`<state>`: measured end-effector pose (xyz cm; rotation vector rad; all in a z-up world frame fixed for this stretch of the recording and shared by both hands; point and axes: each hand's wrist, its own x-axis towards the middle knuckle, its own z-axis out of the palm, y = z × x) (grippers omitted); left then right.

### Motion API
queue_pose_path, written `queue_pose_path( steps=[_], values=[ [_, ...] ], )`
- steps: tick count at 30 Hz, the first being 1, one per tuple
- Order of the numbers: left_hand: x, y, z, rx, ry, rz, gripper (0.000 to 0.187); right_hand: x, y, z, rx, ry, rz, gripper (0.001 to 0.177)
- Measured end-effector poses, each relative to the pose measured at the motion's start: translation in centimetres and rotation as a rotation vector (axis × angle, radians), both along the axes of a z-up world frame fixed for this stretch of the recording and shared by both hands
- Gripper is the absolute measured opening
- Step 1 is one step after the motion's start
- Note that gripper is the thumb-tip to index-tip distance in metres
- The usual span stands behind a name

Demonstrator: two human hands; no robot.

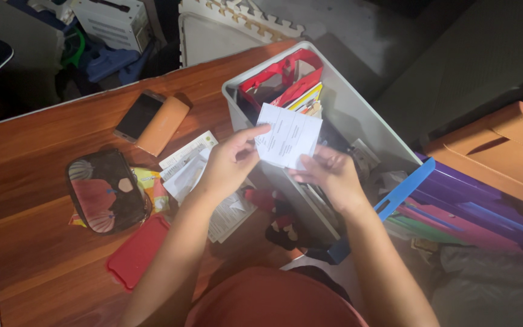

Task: The person organizes papers and small items into a white plastic storage bin, then wipes the surface of a drawer unit with a wet wipe. They open drawers to retrieve and fold several pieces of clothing, placing them on a table.

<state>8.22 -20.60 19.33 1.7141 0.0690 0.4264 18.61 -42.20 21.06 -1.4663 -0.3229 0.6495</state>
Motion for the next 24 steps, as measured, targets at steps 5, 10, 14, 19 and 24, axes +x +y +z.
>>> queue_pose_path(
  steps=[5, 10, 14, 19, 24],
  values=[
    [0.5, 0.5, -2.1, 0.005, -0.037, 0.248, 0.02, -0.2, 0.0, -0.7, -0.056, -0.088, 0.089, 0.034],
    [0.8, 1.8, -3.3, -0.315, 0.057, 0.39, 0.028, 0.2, -0.5, -2.4, -0.078, -0.214, 0.232, 0.037],
    [0.9, 2.0, -4.6, 0.031, -0.011, 0.604, 0.029, 2.7, -0.4, -4.6, -0.233, -0.289, 0.026, 0.03],
    [0.6, 2.3, -6.9, 0.121, 0.176, 0.623, 0.032, 8.3, 2.2, -6.9, -0.695, -0.849, 0.653, 0.02],
    [-3.8, 6.7, -8.3, 0.069, 0.01, 0.837, 0.063, 8.2, 4.0, -10.6, -0.61, -0.226, 0.736, 0.031]
  ],
)
